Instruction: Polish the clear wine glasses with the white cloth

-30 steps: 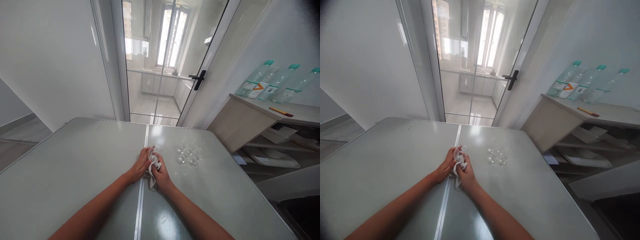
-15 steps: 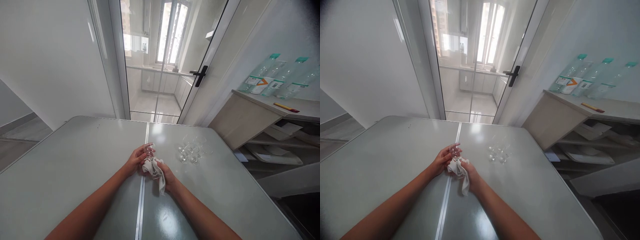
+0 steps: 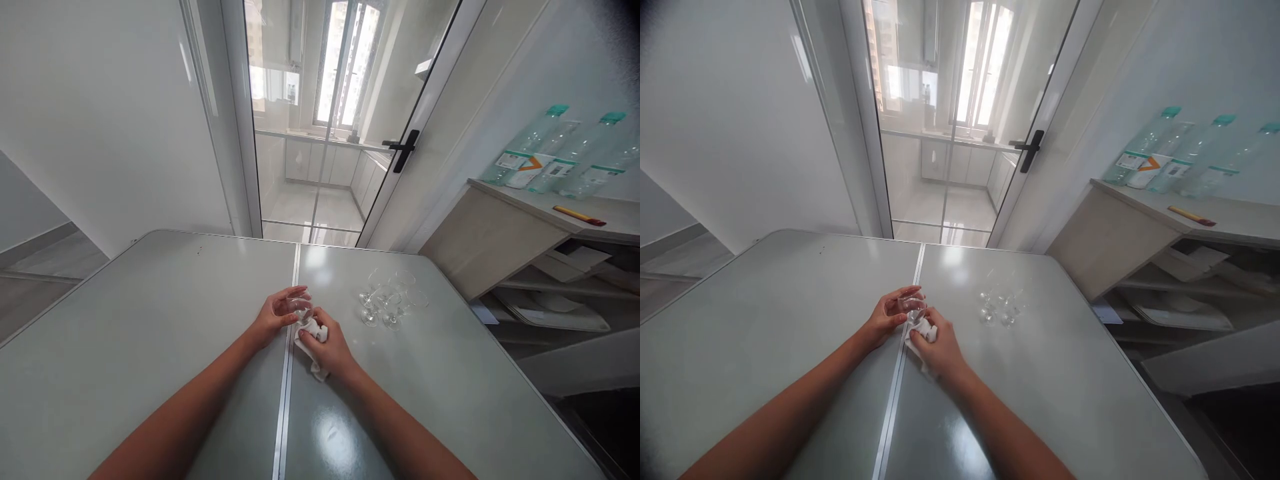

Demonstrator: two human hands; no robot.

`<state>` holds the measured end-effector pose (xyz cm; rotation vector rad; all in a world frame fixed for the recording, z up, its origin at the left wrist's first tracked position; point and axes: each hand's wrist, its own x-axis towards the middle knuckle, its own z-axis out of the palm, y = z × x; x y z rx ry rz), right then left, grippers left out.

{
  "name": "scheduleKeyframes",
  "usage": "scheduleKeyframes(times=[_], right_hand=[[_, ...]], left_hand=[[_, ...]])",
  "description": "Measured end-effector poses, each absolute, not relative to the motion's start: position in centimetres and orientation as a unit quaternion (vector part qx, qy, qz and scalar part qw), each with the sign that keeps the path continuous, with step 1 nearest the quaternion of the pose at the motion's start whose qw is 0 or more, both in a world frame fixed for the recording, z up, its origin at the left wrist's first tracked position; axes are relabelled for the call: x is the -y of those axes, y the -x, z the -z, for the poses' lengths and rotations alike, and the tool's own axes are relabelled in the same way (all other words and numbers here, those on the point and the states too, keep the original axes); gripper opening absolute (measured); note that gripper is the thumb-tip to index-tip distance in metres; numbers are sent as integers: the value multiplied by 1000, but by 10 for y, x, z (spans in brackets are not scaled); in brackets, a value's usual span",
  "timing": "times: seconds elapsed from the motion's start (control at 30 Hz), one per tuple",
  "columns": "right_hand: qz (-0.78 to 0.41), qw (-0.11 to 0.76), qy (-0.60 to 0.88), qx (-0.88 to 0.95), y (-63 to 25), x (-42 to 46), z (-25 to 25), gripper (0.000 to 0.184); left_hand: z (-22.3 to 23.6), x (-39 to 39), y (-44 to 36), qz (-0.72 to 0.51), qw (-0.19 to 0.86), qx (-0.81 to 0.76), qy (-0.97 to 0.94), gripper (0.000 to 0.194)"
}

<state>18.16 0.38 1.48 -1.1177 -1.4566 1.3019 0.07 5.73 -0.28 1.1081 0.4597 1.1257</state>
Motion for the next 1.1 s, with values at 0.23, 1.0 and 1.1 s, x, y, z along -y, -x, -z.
scheduleKeyframes(times=[0.23,1.0,1.1], right_hand=[[-775,313,282,472,-189,-8,-13,39],[-481,443,459,601,-183,2,-16,22],[-475,447,474,592,-180,3,-14,20]], left_hand=[[7,-58,2,-482,715,-177,-475,71],[16,-68,3,-549,631,-254,-485,71],[17,-68,4,-525,647,-243,-497,74]])
